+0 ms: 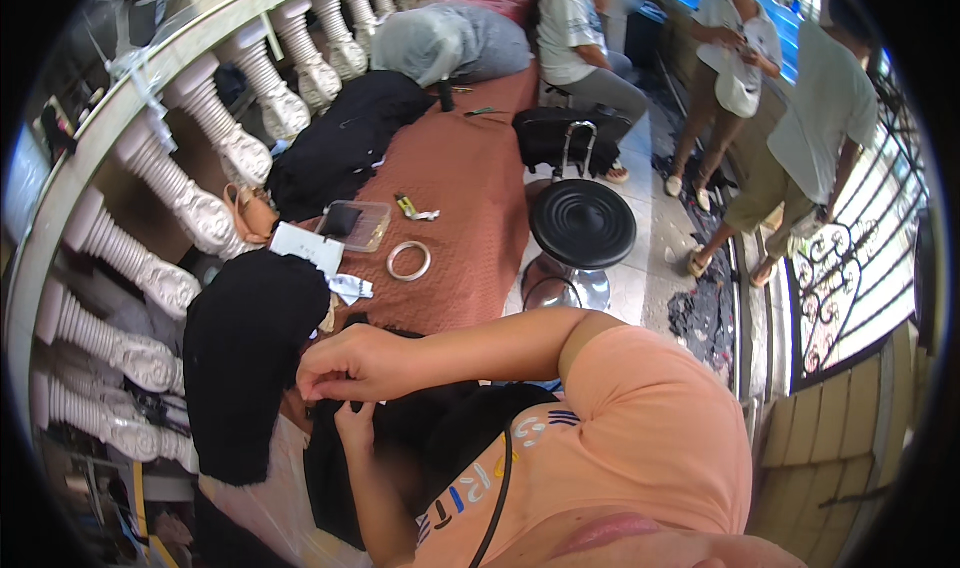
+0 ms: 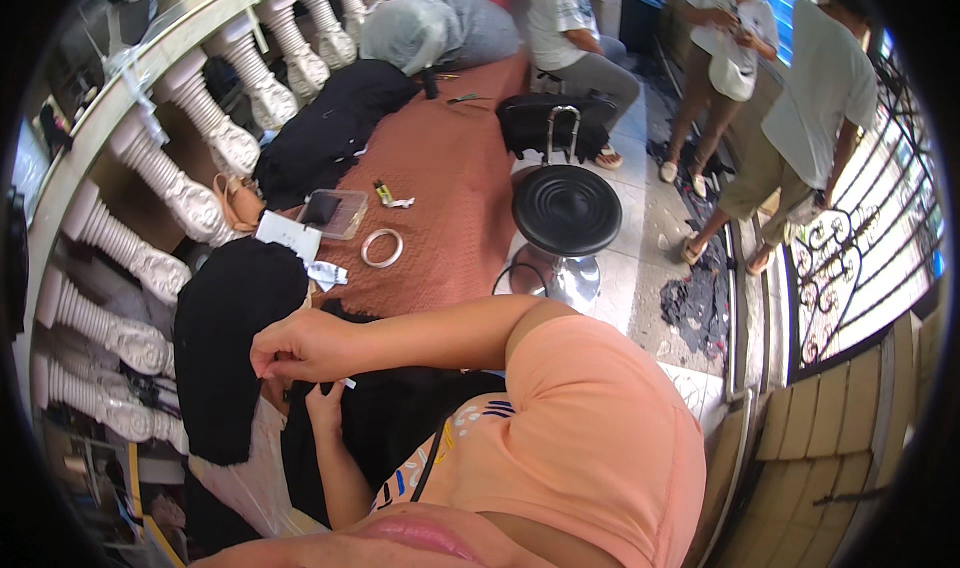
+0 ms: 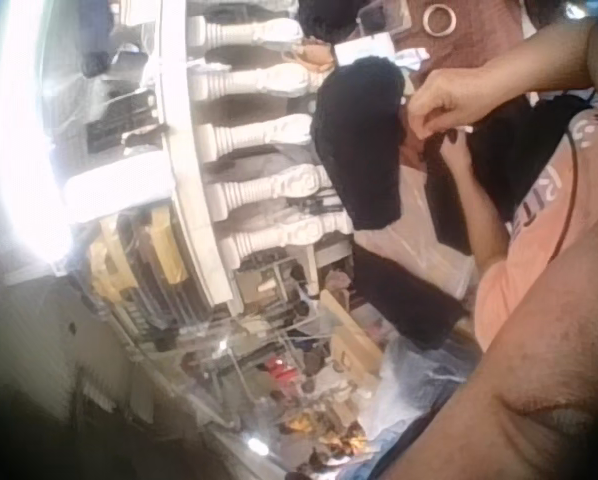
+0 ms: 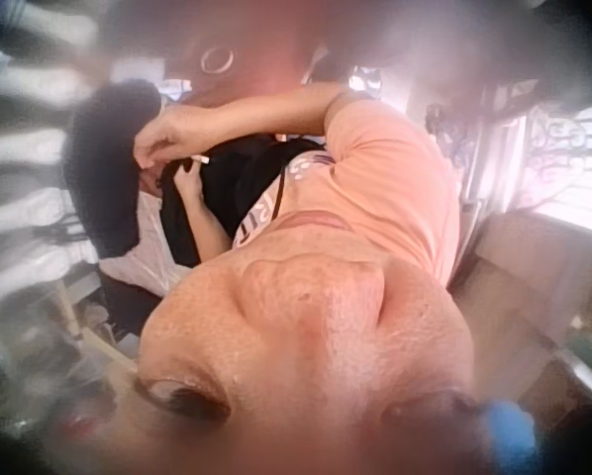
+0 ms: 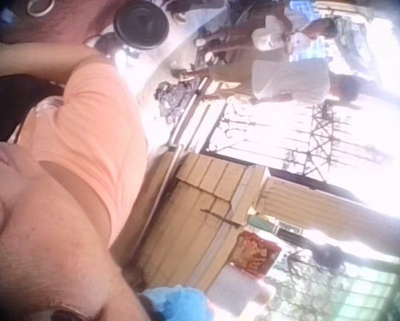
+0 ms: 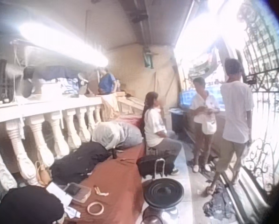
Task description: The person applies adhesive labels to a black garment by placing a paper template on the fabric and sticking small white labels onto the marked locations.
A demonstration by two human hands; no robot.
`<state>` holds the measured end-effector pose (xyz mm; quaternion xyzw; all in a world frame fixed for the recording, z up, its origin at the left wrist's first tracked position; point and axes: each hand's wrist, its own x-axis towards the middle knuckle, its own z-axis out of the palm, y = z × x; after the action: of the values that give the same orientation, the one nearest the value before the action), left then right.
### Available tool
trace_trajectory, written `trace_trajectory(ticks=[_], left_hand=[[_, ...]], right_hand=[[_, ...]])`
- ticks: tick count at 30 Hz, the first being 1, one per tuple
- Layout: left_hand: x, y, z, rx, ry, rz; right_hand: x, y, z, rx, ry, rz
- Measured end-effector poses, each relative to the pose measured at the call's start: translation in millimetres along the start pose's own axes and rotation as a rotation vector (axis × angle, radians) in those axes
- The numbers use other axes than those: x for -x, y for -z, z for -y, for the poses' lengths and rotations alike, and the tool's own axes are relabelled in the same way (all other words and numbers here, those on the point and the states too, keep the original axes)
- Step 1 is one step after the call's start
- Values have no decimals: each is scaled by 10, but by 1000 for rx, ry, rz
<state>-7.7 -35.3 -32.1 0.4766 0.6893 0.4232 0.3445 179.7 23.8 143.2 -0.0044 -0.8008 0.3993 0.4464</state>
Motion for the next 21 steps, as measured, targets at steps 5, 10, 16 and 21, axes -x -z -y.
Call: trace_trajectory(ticks=[5,10,16,21], left_hand=[[-17,0,18,53,8,20],[-115,23,307,107,-90,-23],[-16,-40,42,67,29,4],[-65,-27,198,136,-76,-32]], right_hand=[[2,20,41,0,60,-48],[5,-10,16,-34,41,-44],[81,-11,-146,-9,-32,-43],[35,7,-16,-48,52,-87]])
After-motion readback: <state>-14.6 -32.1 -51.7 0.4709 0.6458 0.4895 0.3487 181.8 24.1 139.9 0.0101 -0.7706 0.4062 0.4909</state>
